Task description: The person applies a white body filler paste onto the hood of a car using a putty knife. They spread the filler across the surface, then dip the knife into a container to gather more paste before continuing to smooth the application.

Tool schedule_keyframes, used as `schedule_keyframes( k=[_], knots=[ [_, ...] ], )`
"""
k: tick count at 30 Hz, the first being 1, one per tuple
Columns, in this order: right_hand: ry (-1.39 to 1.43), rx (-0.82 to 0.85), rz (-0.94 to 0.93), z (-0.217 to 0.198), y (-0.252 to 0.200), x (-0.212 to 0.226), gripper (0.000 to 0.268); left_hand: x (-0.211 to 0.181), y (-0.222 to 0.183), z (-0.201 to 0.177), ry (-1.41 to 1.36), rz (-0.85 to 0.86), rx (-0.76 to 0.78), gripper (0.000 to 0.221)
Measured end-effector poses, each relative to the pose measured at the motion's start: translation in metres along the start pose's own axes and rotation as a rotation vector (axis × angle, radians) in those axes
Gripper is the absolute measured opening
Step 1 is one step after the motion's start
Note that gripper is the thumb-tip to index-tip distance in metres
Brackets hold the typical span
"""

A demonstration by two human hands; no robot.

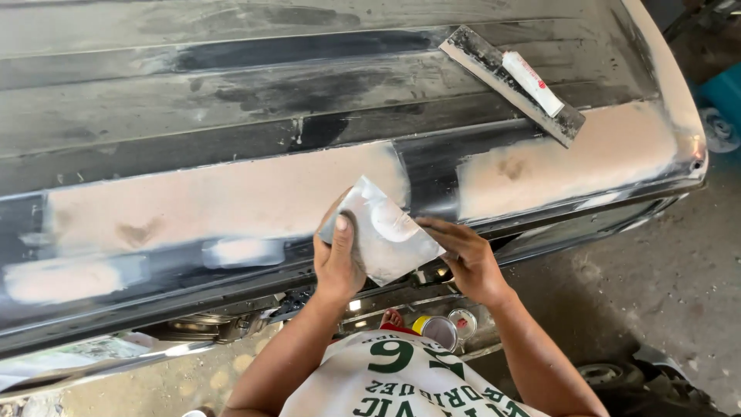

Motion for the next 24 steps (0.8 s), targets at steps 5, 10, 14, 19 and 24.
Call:
schedule_keyframes(
  k=[5,10,14,19,24],
  knots=[
    [0.174,-0.330,0.285,-0.080,-0.016,-0.081,0.019,0.018,0.014,0.027,0.191,0.044,0.282,0.036],
    [0.075,0.099,0.068,-0.088,0.047,0.014,0.027,0.017,0.014,0.063,0.276,0.042,0.214,0.036],
    [-0.250,0.558,0.305,-0.079,0.105,0.087,0.039,0.012,0.021,0.078,0.383,0.054,0.172,0.036],
    [-0.328,0.852,0.457,-0.090,0.095,0.046,0.035,0.039,0.022,0.066,0.410,0.074,0.157,0.040],
    [-0.055,0.260,0.299,-0.116,0.085,-0.050,0.029,0.033,0.023,0.068,0.462,-0.053,0.304,0.046]
  ],
)
Point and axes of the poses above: each hand's wrist, its own y-axis towards the middle knuckle, its own z-axis out of the palm, x = y × z, the point moved 2 cm from there along y, towards the middle knuckle, and after that the axes turned 6 degrees about y, right-handed, at the moved point
